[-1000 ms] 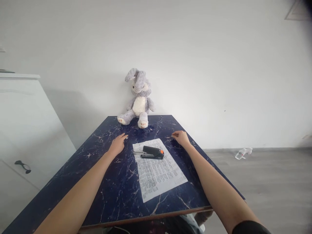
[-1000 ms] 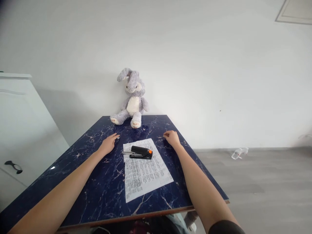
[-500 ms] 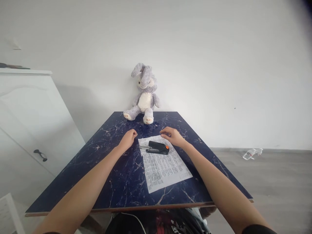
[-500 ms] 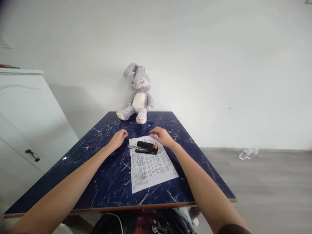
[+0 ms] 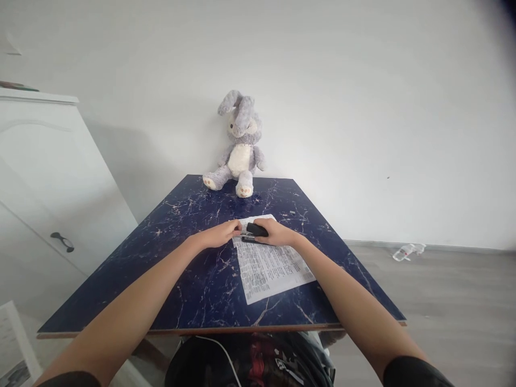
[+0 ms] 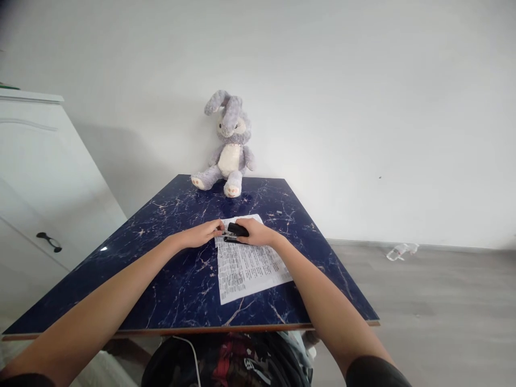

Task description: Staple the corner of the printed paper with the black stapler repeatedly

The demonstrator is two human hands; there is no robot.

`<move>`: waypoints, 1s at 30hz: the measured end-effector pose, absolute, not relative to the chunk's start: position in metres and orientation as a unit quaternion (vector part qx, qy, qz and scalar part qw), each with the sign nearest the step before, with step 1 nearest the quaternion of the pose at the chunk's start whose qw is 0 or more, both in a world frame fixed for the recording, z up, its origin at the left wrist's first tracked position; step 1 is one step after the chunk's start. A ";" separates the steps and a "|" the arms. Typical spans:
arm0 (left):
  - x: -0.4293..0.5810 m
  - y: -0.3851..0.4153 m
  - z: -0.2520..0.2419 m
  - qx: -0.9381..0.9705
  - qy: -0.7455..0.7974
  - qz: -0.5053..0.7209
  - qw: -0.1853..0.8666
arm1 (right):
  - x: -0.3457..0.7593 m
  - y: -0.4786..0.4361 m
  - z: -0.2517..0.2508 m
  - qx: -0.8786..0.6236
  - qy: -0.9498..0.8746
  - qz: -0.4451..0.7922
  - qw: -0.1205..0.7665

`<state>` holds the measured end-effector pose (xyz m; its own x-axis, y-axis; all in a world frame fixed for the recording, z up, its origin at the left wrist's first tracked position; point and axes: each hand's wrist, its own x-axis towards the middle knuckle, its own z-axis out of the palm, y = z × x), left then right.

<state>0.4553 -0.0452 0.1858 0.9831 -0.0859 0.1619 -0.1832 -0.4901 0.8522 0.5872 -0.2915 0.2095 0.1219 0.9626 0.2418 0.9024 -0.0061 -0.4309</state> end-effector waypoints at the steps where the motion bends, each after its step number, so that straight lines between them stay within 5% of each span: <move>1: 0.456 -0.047 0.187 0.861 -0.073 0.037 0.502 | 0.587 -0.291 0.209 -0.705 -0.661 0.060 0.249; 20: 0.457 -0.052 0.203 0.932 -0.118 0.048 0.339 | 0.592 -0.289 0.203 -0.700 -0.662 0.070 0.259; 30: 0.453 -0.038 0.206 0.857 -0.132 -0.015 0.497 | 0.595 -0.294 0.206 -0.669 -0.659 0.103 0.328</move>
